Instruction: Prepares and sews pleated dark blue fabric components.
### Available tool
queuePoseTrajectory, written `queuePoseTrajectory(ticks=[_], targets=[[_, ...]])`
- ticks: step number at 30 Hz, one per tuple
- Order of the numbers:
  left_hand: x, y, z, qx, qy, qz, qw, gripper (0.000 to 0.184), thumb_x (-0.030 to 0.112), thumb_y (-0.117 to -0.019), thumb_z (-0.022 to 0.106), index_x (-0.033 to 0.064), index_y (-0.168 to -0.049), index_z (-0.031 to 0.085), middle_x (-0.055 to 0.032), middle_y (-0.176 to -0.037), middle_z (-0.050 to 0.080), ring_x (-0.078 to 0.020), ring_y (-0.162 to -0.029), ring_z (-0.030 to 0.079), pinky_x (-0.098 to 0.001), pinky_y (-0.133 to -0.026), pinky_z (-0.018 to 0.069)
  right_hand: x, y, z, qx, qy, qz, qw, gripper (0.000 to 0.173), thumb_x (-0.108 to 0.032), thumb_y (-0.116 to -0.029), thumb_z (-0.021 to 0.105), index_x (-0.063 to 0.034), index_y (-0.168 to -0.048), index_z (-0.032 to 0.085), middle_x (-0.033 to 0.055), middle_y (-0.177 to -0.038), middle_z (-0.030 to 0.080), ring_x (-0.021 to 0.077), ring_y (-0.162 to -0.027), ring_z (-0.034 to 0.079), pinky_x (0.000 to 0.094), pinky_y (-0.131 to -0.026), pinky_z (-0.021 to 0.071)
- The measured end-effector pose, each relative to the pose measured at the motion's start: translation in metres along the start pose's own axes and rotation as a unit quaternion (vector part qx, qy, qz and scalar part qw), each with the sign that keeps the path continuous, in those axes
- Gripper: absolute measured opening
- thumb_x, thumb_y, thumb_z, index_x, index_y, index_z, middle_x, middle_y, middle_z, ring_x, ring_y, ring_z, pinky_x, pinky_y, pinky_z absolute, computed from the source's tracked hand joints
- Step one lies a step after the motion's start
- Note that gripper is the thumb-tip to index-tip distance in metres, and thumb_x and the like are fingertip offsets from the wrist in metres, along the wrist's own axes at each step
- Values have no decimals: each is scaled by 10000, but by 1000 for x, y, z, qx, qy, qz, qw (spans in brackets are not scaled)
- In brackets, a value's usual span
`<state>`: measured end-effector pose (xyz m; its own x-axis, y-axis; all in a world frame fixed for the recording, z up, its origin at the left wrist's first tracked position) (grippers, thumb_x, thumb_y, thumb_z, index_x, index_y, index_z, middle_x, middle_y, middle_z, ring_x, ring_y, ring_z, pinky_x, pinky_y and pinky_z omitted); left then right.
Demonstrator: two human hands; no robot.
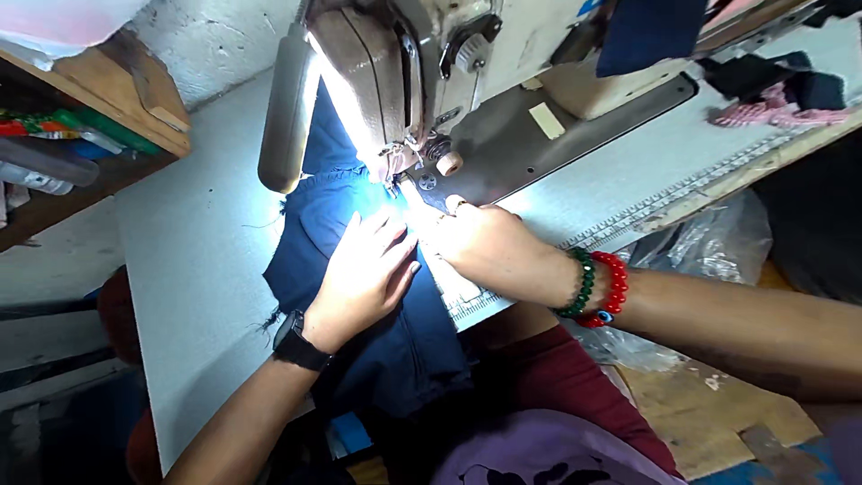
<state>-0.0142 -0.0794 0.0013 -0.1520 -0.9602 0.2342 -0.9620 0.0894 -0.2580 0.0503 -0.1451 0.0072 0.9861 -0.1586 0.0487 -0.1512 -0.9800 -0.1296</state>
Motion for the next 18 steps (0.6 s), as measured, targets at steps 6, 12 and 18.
queuePoseTrajectory(ticks=[6,12,18], targets=[[-14,-7,0,-10,13,2,1000,384,355,-1054,502,154,-1312,705,-50,-1450,606,-267,-1451,448,-592,-1216,277,-3,-10,0,-33,20,6,999,314,52,-966,526,39,-1264,622,193,-1063,671,349,-875,672,402,-588,506],[-21,-8,2,-3,23,-12,1000,394,358,-1051,512,161,-1346,684,-122,-1455,574,-282,-1450,437,-572,-1235,249,3,-9,1,-24,11,24,999,248,22,-971,553,52,-1201,639,218,-1104,662,359,-879,668,422,-608,504],[-21,-8,1,5,25,-8,1000,361,350,-1048,536,158,-1291,721,-156,-1417,587,-290,-1428,457,-573,-1239,242,9,-3,-6,70,-31,17,997,330,7,-931,575,-11,-1234,703,191,-1207,690,364,-883,670,424,-548,486]])
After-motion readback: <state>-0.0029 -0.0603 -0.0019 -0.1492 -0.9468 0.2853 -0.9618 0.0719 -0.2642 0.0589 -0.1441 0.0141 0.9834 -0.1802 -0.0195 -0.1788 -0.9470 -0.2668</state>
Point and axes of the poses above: each hand's wrist, its own y-axis away from the middle knuckle, its own z-axis out of the palm, x = y × z, the point moved 10 cm from there along -y, towards the middle knuckle
